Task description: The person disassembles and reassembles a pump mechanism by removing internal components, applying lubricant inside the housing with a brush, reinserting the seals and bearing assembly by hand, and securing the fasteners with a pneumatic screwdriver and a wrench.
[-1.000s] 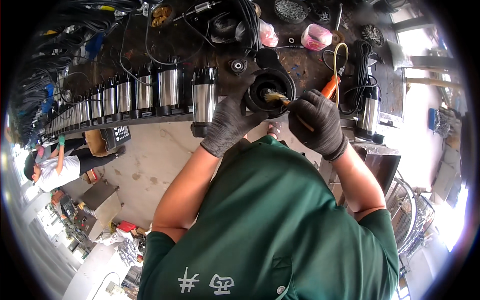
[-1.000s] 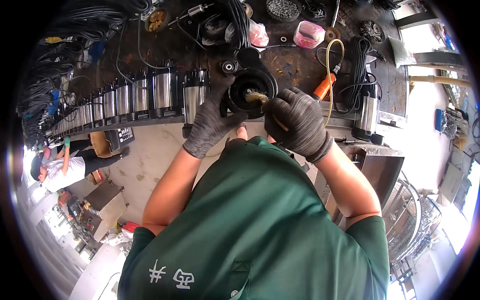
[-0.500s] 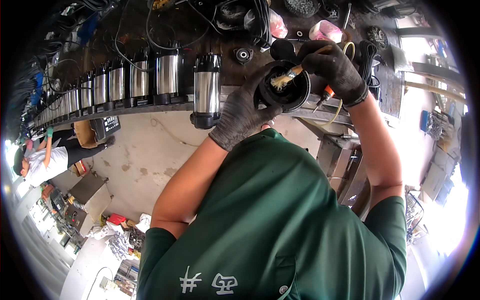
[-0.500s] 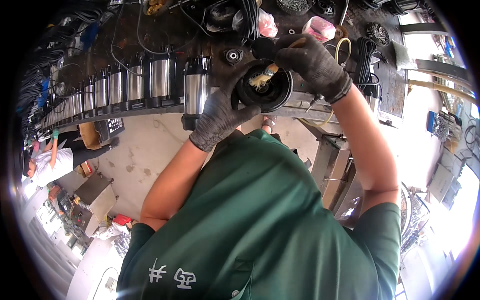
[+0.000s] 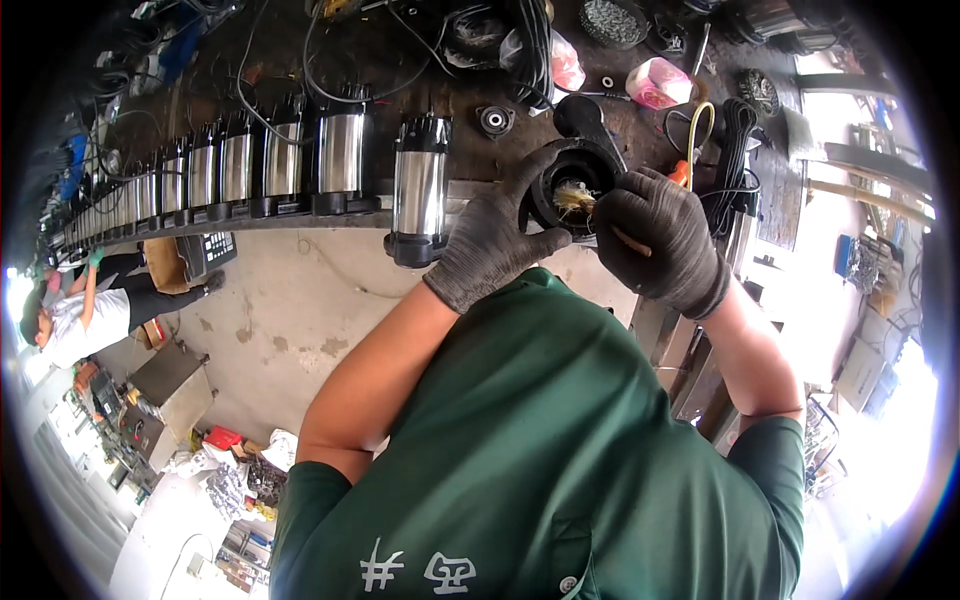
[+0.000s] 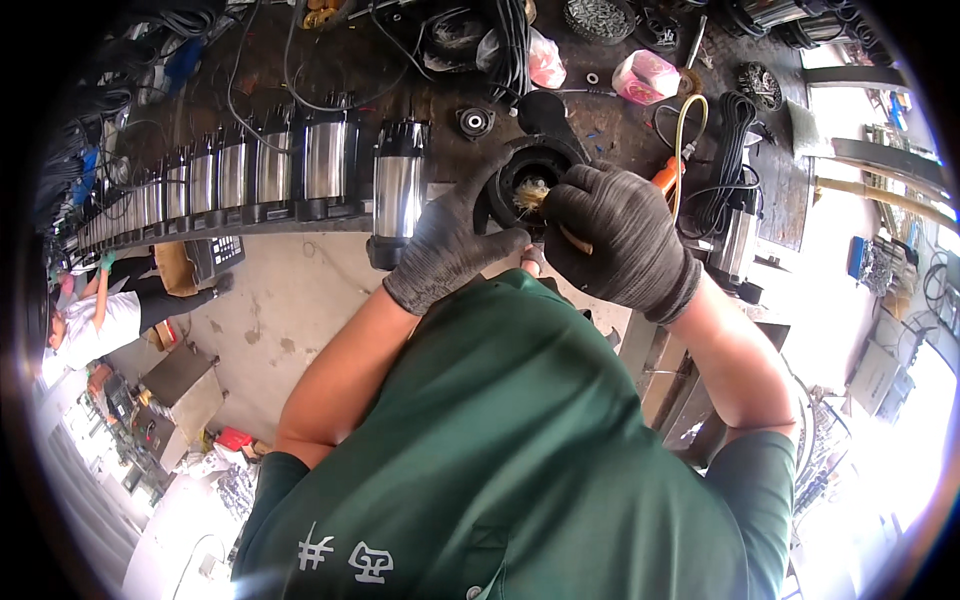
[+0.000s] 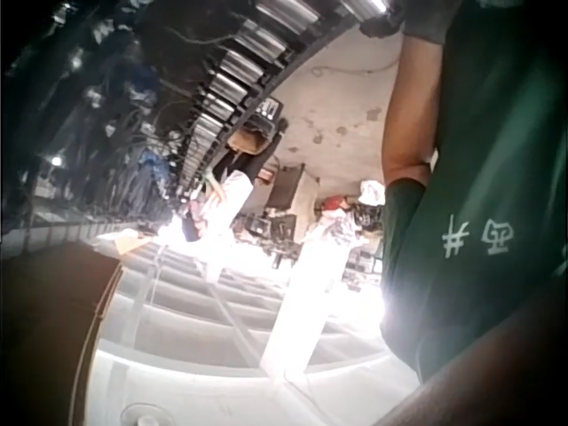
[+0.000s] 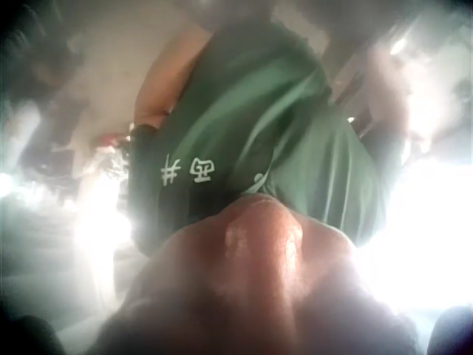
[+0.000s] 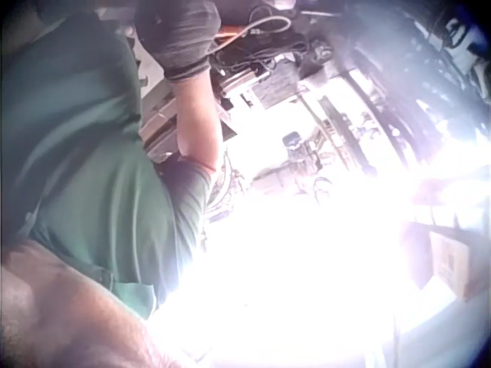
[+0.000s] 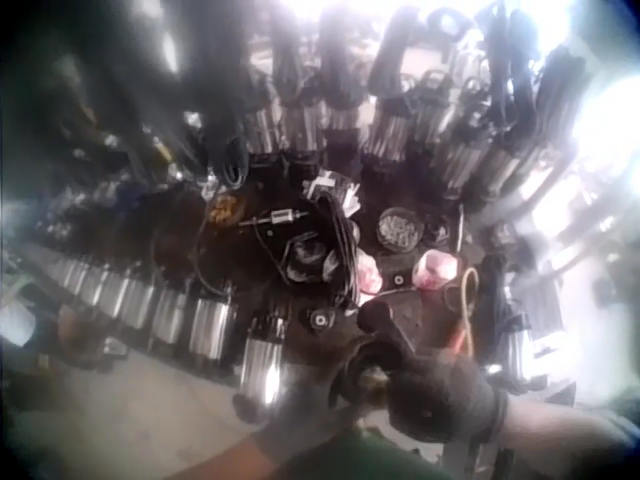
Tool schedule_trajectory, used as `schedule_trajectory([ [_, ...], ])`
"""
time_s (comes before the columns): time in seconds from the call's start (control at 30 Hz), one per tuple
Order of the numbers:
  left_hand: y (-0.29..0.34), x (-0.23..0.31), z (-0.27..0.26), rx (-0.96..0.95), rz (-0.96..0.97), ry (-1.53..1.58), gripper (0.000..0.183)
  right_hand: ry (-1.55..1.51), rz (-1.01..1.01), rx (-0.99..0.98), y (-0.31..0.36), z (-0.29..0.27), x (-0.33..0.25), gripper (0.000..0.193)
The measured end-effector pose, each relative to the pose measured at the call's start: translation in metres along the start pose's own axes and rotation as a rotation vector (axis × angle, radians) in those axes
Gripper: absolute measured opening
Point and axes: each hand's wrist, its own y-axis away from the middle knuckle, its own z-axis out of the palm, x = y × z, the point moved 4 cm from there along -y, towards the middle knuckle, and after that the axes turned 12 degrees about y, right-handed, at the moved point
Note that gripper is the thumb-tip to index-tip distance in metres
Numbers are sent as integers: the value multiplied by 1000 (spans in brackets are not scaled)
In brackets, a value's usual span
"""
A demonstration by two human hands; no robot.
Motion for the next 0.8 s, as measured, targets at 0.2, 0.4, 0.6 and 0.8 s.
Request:
schedule_trajectory([
  [0.2, -2, 10, -5, -18, 99, -3, 90, -292, 246, 125, 19, -24, 36, 12],
  [0.4, 4, -41, -20, 468, -7, 784, 62, -652, 637, 568, 32, -41, 179, 14],
  [0.6, -39, -130, -41, 517, -679, 581, 43, -598, 780, 647, 56, 33, 339, 15],
  [0.8, -98, -186, -55, 534, -214, -229, 69, -959, 948, 522, 48, 65, 343, 23],
])
